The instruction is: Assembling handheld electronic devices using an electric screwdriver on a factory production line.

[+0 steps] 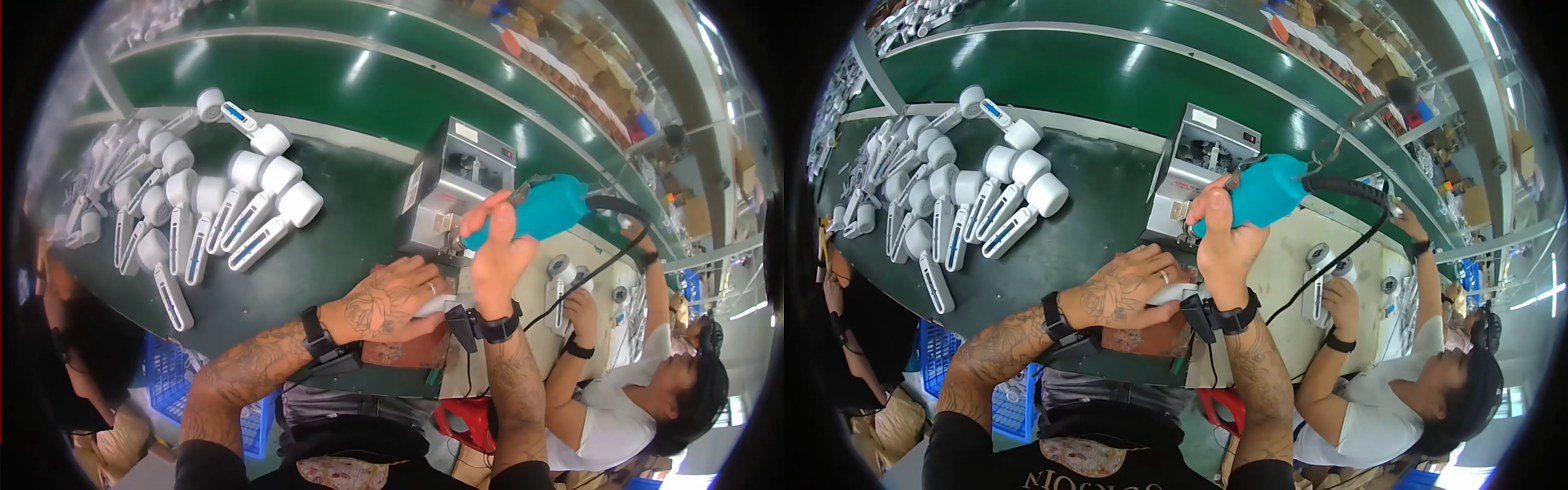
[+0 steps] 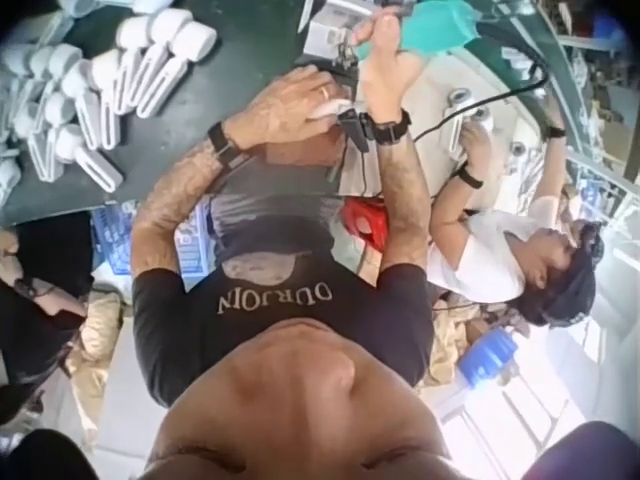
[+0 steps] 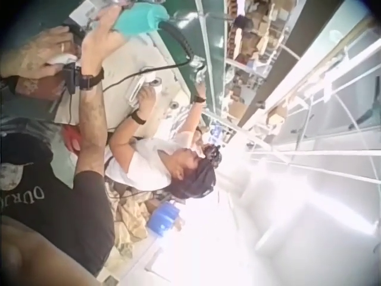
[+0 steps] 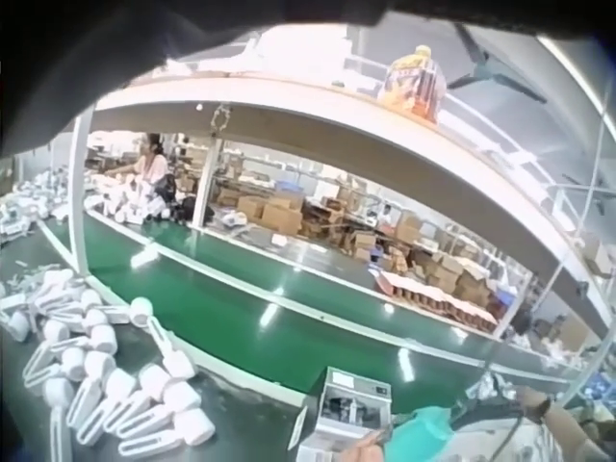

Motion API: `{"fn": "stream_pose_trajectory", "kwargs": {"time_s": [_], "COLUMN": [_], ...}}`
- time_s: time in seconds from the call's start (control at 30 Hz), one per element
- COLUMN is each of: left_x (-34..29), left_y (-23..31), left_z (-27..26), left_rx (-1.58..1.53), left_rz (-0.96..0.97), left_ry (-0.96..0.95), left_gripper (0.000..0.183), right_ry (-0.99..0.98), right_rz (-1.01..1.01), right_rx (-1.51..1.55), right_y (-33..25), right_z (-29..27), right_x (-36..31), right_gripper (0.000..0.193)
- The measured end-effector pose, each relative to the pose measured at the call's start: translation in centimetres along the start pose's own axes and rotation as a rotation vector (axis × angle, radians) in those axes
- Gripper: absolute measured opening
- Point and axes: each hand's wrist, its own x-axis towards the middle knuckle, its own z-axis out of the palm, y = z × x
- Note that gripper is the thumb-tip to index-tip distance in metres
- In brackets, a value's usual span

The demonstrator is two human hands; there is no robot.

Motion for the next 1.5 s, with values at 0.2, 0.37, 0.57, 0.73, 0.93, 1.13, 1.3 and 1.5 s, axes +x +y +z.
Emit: {"fn": "stream_pose_trajectory", "kwargs": {"time_s": [0.2, 0.37, 0.57, 0.73, 0.93, 1.13, 1.3, 1.5], "left_x": [0.0, 0.5, 0.6, 0.4, 0.4, 0.6, 1.1, -0.5], "left_y": [-0.4, -0.3, 0.1, 0.2, 0.2, -0.3, -0.1, -0.1], "left_z": [0.4, 0.1, -0.3, -0.1, 0.2, 0.4, 0.7, -0.1], "left_rx": [0.011, 0.018, 0.006, 0.023, 0.003, -0.006, 0.032, 0.038], "left_rz": [-0.004, -0.049, -0.066, -0.059, -0.072, -0.039, -0.010, 0.056], "left_ry": [0.045, 0.016, -0.018, -0.020, -0.006, -0.012, -0.041, -0.017], "left_gripper": [0.037, 0.038, 0.038, 0.040, 0.040, 0.042, 0.045, 0.038], "right_ry": [0.004, 0.024, 0.066, 0.034, 0.037, -0.002, 0.035, 0.135], "right_rz": [0.099, 0.105, 0.125, 0.136, 0.134, 0.132, 0.096, 0.240], "right_rx": [0.035, 0.095, 0.123, 0.085, 0.092, 0.194, 0.211, 0.199], "right_y": [-2.0, -4.2, -4.7, -4.5, -3.1, -2.6, -2.0, -2.7], "right_z": [0.2, -2.3, -3.8, -3.6, -3.3, -3.5, -4.1, -3.1], "right_x": [-1.0, -4.7, -7.2, -7.5, -8.1, -7.7, -8.0, -9.6], "right_gripper": [0.033, 0.054, 0.057, 0.059, 0.050, 0.044, 0.039, 0.040]}}
